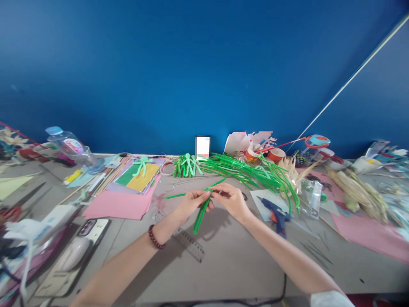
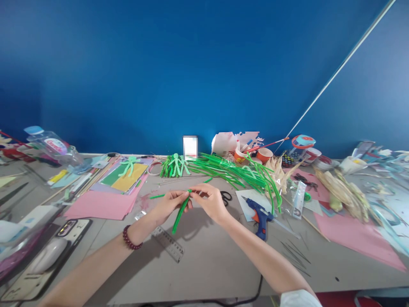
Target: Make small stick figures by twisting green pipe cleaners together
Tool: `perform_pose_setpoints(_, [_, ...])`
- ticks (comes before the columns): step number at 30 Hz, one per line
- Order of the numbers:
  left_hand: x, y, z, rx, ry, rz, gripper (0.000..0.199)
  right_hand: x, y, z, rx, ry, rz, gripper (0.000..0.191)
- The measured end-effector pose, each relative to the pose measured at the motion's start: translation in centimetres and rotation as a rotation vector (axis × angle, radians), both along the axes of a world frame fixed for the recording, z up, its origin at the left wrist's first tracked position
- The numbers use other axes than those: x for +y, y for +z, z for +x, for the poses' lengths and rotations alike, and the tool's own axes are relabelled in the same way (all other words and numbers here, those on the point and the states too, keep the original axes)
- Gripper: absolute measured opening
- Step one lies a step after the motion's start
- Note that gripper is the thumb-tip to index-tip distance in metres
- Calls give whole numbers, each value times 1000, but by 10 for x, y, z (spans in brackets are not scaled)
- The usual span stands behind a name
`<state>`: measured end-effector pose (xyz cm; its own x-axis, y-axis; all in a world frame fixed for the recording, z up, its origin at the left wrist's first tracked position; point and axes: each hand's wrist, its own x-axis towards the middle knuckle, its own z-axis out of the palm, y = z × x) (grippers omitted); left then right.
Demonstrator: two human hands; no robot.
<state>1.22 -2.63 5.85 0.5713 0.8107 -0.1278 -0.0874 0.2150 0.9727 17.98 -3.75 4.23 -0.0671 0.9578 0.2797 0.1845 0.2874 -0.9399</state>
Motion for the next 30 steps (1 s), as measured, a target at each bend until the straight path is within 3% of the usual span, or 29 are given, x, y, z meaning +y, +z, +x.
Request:
perform_pose_setpoints(6, [2,-4,-1,15,-26,-76,47,-2,6,1,-154,39,128,22])
perform_pose_setpoints(11, [2,-1,0,68,18,-14,48,-4,0,0,-284,-44,311,24])
perform_pose_setpoints(17, [4,-8,-1,102,14,51,46,-6,-2,-4,-317,-31,337,26])
perform_pose_setpoints(21, [5,-9,-1,187,36,165,44,-5,5,-2,-187,37,193,22])
perform_pose_setpoints(26, [2,-7,-2,412,116,485,38,1,10,3,78,132,-164,19])
perform_pose_setpoints(30, [-1,-5,-5,502,95,562,37,4,11,4,219,168,-381,23])
